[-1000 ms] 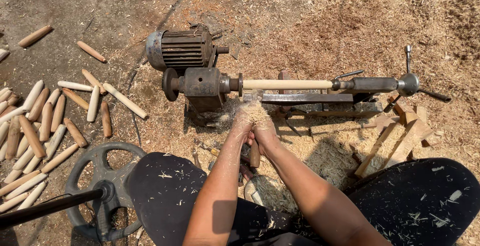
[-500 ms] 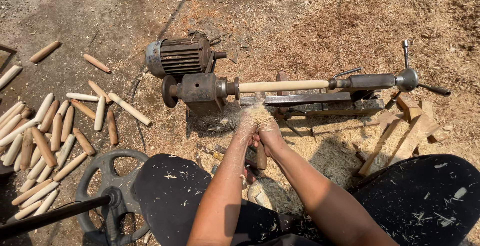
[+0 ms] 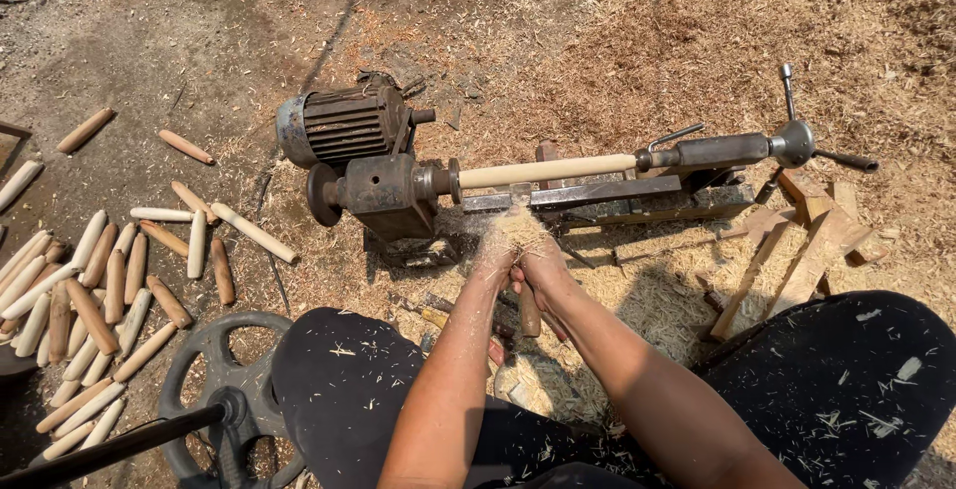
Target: The person operates a wood lathe to shape a cylindrical wooden piece. They mount the wood, secure it, and use a chisel to shave and smooth the surface while the lathe spins, producing wood shavings.
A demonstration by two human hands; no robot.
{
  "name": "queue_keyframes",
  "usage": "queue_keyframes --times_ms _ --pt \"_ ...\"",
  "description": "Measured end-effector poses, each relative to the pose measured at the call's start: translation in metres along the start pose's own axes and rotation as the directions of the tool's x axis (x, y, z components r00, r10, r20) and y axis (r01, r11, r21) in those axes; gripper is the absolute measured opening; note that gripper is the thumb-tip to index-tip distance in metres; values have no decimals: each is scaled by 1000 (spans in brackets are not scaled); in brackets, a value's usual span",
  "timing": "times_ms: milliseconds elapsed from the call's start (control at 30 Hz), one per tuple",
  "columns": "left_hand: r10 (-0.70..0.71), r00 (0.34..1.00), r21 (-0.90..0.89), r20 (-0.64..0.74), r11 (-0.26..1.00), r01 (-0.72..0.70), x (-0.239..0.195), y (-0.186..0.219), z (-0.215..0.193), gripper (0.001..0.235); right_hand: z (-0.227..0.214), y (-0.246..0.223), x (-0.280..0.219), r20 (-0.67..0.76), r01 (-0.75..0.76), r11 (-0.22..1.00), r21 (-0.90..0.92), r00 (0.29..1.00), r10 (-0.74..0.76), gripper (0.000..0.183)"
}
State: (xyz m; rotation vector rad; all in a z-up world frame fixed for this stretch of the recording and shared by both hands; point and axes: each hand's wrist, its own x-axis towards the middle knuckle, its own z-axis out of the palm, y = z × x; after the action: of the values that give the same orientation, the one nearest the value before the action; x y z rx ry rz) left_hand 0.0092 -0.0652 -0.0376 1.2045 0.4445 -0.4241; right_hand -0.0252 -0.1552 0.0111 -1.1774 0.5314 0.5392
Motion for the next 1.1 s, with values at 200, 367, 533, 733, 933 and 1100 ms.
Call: queue_keyframes --times_ms 200,367,533,733,933,1100 --pt "-26 999 27 20 999 26 -11 6 21 42 -14 -18 -9 -86 -61 998 21 994 63 21" --pt "-89 996 62 25 994 88 -26 25 47 41 -32 -26 -14 -88 -63 998 2 994 63 22" --pt "-22 996 102 86 995 13 -23 24 60 48 -56 -19 -2 -79 -44 999 26 996 46 21" --pt "-30 997 89 76 996 23 -12 9 71 44 -75 -19 4 -89 -76 997 8 993 77 15" --pt "-84 994 97 66 992 77 -5 3 83 42 -81 -39 -12 -66 -28 999 37 997 30 17" --pt "-98 992 94 85 992 90 -5 3 95 37 -89 -48 -16 -98 -83 996 42 991 87 21"
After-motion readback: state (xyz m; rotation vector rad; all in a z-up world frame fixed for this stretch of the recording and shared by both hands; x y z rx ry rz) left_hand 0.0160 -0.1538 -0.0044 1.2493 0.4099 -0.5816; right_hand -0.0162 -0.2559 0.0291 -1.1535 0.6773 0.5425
